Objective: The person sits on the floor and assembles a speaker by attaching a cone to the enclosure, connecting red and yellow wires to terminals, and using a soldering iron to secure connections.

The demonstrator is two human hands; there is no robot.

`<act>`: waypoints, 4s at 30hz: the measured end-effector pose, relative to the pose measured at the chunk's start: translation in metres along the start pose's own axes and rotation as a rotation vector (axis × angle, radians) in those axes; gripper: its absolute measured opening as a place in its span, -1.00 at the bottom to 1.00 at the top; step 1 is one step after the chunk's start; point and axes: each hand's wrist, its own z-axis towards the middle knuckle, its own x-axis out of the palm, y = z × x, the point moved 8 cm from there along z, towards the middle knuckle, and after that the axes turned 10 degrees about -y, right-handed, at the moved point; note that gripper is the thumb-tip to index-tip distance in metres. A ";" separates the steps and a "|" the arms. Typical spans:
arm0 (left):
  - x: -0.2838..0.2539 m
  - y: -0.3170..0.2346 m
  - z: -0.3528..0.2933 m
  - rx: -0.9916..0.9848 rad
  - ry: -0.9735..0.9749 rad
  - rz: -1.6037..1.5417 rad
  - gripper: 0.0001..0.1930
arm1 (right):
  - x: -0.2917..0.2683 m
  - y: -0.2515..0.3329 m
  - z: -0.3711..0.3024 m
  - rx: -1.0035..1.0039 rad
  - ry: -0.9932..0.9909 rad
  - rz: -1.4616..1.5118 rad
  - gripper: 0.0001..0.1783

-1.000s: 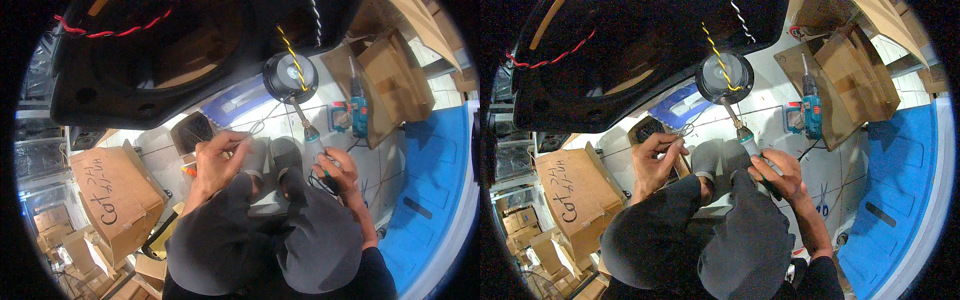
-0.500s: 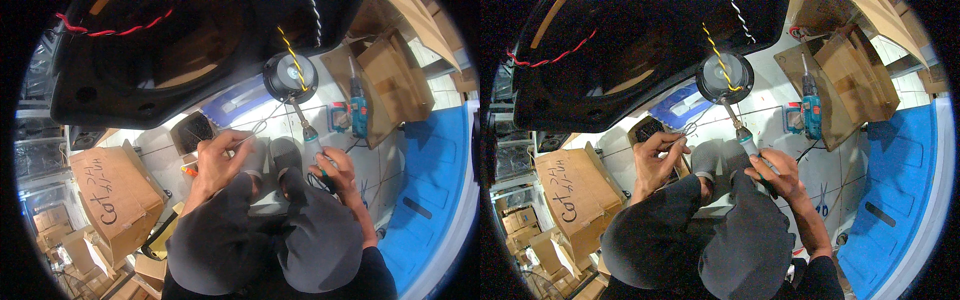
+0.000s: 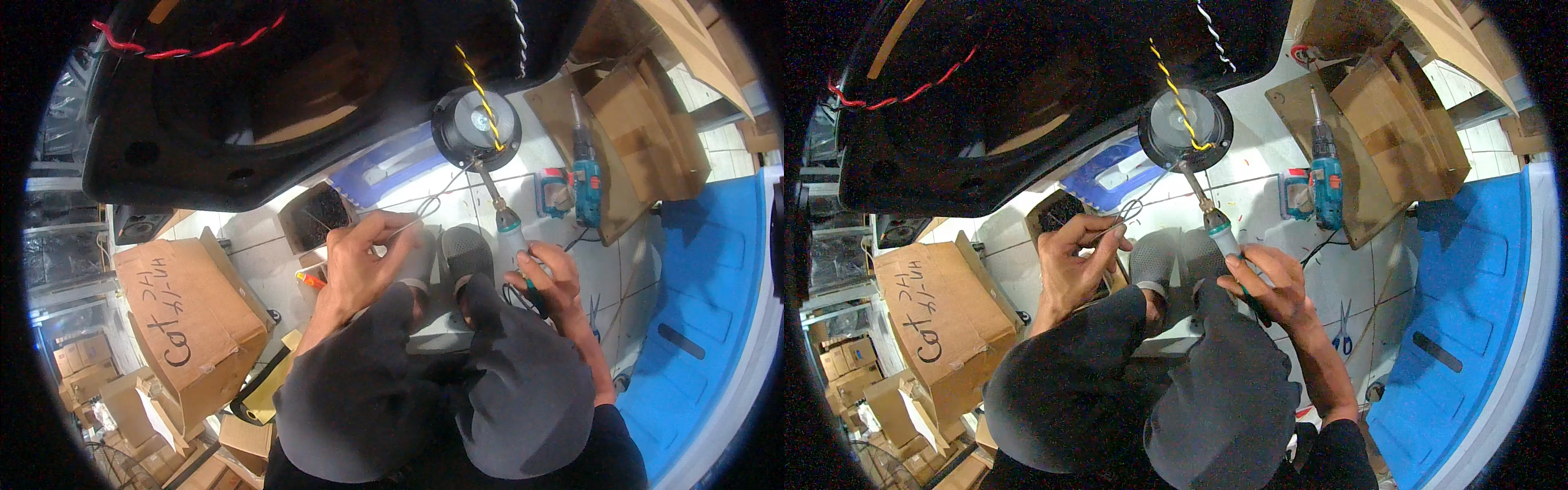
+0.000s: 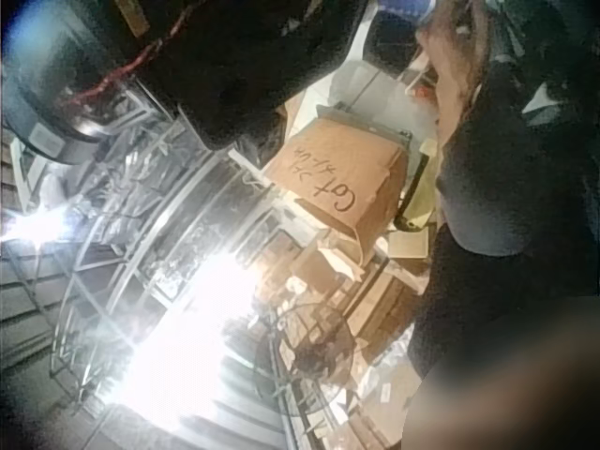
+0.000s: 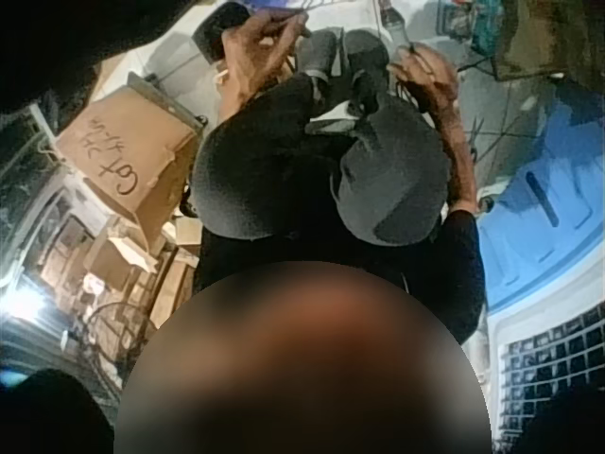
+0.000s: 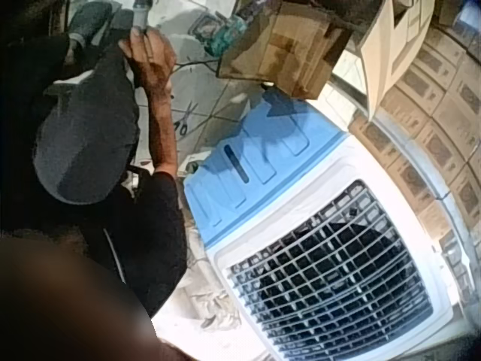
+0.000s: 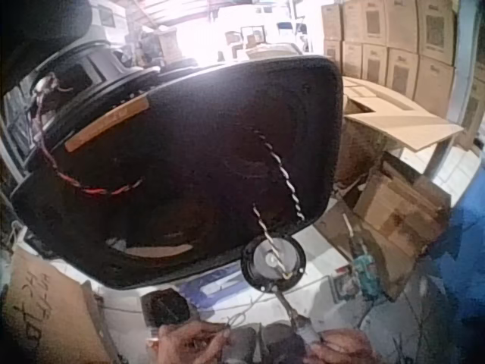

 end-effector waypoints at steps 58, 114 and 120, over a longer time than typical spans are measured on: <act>-0.008 0.007 -0.007 -0.063 -0.038 0.004 -0.87 | -0.004 0.000 -0.008 0.071 -0.016 0.041 -0.35; -0.008 0.006 -0.006 -0.028 -0.044 -0.016 -0.88 | -0.006 -0.014 0.009 -0.075 0.058 -0.071 -0.41; -0.008 0.006 -0.007 -0.037 -0.046 -0.017 -0.88 | -0.008 -0.013 0.011 -0.094 0.059 -0.062 -0.46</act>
